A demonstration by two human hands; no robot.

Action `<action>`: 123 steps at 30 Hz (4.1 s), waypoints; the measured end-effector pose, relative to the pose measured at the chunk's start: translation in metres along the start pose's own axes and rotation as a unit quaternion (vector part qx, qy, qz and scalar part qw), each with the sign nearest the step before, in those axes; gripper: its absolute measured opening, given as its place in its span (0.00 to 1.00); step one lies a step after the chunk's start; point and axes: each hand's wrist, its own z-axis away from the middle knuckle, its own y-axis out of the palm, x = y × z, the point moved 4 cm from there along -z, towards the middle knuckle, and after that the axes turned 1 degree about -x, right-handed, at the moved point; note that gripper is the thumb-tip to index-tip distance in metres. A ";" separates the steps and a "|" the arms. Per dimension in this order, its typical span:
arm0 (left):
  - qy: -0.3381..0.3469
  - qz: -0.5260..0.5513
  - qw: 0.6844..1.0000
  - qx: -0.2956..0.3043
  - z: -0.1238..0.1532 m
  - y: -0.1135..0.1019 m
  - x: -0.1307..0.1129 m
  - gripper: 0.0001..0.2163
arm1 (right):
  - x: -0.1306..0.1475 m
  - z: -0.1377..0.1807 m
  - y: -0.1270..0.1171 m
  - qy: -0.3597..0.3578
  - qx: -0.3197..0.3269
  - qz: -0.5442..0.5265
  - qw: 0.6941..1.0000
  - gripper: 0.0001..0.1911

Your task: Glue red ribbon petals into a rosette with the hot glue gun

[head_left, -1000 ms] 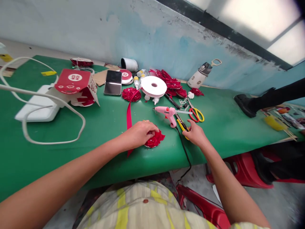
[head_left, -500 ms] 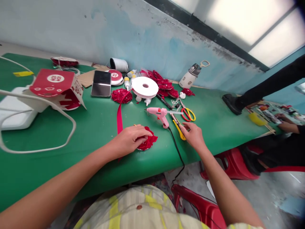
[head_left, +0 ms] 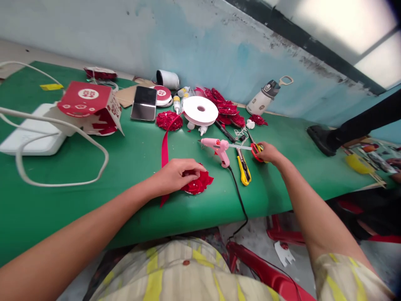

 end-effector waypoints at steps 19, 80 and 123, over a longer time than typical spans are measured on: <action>-0.040 0.104 0.994 -0.001 -0.001 0.001 0.003 0.09 | 0.039 0.248 -0.014 -0.310 0.126 -0.066 0.940 0.20; -0.108 0.204 0.973 0.013 -0.006 0.004 0.009 0.10 | 0.091 0.225 0.014 -0.362 0.074 0.226 0.901 0.19; -0.108 0.249 0.939 -0.213 0.003 -0.055 0.018 0.18 | -0.019 0.101 0.013 -0.004 -0.096 0.025 0.995 0.27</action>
